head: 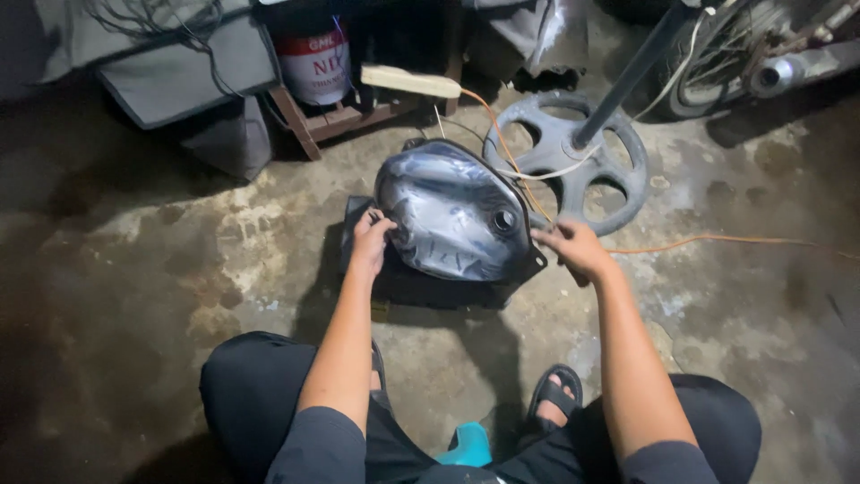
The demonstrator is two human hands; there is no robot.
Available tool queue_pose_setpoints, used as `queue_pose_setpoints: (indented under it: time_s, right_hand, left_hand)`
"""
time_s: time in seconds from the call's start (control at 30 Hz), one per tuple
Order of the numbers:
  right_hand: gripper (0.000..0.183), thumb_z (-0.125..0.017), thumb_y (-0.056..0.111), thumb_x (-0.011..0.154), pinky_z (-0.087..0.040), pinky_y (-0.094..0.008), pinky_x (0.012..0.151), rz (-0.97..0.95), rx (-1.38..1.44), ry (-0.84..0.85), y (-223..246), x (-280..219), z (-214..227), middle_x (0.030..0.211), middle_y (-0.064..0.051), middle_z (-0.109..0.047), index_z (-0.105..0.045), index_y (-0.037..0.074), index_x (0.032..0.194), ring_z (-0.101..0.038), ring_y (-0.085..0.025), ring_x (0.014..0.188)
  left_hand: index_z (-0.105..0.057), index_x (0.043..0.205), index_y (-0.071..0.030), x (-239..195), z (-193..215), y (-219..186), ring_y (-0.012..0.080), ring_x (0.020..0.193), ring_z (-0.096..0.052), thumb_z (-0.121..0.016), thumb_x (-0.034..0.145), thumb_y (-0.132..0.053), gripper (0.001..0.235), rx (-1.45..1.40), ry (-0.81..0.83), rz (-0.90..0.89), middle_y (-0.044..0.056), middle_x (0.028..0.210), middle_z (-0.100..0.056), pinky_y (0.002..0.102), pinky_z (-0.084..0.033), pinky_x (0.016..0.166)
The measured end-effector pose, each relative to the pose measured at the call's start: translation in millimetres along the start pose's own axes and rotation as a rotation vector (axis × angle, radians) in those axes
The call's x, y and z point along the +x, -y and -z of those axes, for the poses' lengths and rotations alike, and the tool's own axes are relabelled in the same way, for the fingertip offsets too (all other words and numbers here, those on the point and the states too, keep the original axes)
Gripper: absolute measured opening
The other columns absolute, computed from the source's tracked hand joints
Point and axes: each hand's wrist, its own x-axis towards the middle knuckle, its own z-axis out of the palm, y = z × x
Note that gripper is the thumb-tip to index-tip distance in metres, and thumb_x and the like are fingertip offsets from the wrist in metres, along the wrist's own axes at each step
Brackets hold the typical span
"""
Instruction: A person manually sands the exterior surface of a motorcycle fuel tank using a piece of sandpaper.
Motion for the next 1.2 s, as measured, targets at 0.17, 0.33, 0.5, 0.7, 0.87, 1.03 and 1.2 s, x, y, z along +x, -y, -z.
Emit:
queue_pose_setpoints:
  time_s: [0.17, 0.33, 0.5, 0.7, 0.87, 1.03, 1.2]
  right_hand:
    - [0.053, -0.083, 0.049, 0.084, -0.057, -0.041, 0.065, 0.017, 0.104, -0.081, 12, -4, -9, 0.082, -0.018, -0.065, -0.072, 0.012, 0.12, -0.071, -0.029, 0.066]
    - [0.047, -0.079, 0.051, 0.088, -0.052, -0.037, 0.046, -0.013, 0.167, -0.097, -17, 25, -23, 0.064, -0.014, -0.061, -0.073, 0.022, 0.125, -0.066, -0.026, 0.054]
    - [0.038, -0.082, 0.043, 0.085, -0.039, -0.037, 0.025, -0.062, 0.269, -0.095, -37, 38, -29, 0.057, -0.016, -0.057, -0.076, 0.017, 0.112, -0.054, -0.025, 0.032]
    - [0.037, -0.084, 0.035, 0.083, -0.044, -0.031, 0.06, 0.003, 0.181, -0.169, 25, -15, -18, 0.059, -0.006, -0.051, -0.062, 0.011, 0.066, -0.054, -0.021, 0.059]
    - [0.031, -0.083, 0.038, 0.088, -0.049, -0.037, 0.071, 0.027, 0.165, -0.209, -45, 46, -27, 0.069, -0.008, -0.06, -0.068, 0.012, 0.079, -0.062, -0.024, 0.072]
    - [0.032, -0.084, 0.04, 0.086, -0.05, -0.035, 0.073, 0.007, 0.165, -0.254, -102, 89, -31, 0.062, -0.005, -0.055, -0.07, 0.014, 0.073, -0.062, -0.023, 0.071]
    - [0.022, -0.082, 0.04, 0.086, -0.051, -0.036, 0.079, -0.02, 0.152, -0.263, -115, 98, -35, 0.067, -0.003, -0.058, -0.079, 0.018, 0.087, -0.064, -0.02, 0.079]
  left_hand:
    - [-0.056, 0.082, -0.022, 12, 7, 18, 0.0102, 0.082, -0.054, -0.07, 0.07, -0.005, 0.025, 0.0, 0.018, -0.051, -0.006, 0.087, -0.056, 0.02, -0.039, 0.063]
    - [-0.056, 0.086, -0.015, 8, 3, 11, 0.0154, 0.113, -0.055, -0.072, 0.074, 0.001, 0.026, -0.053, 0.084, -0.13, 0.001, 0.121, -0.06, 0.027, -0.045, 0.093]
    - [-0.057, 0.088, -0.014, 7, 2, 13, 0.0157, 0.121, -0.054, -0.073, 0.074, 0.003, 0.027, -0.055, 0.099, -0.151, 0.001, 0.127, -0.059, 0.029, -0.043, 0.104]
    - [-0.062, 0.091, -0.017, -6, -9, -10, 0.0072, 0.093, -0.056, -0.078, 0.075, -0.003, 0.026, 0.04, 0.089, -0.22, -0.005, 0.102, -0.06, 0.022, -0.046, 0.085]
    - [-0.067, 0.098, -0.011, -29, -24, -32, 0.0173, 0.112, -0.056, -0.082, 0.082, -0.008, 0.023, 0.133, 0.141, -0.292, 0.004, 0.121, -0.058, 0.031, -0.047, 0.096]
    - [-0.072, 0.102, -0.01, -49, -40, -52, 0.0314, 0.136, -0.052, -0.086, 0.083, -0.016, 0.025, 0.298, 0.15, -0.425, 0.013, 0.146, -0.053, 0.045, -0.039, 0.115]
    - [-0.075, 0.104, -0.017, -63, -45, -67, 0.0297, 0.136, -0.052, -0.091, 0.081, -0.023, 0.029, 0.436, 0.119, -0.49, 0.01, 0.145, -0.053, 0.041, -0.039, 0.115]
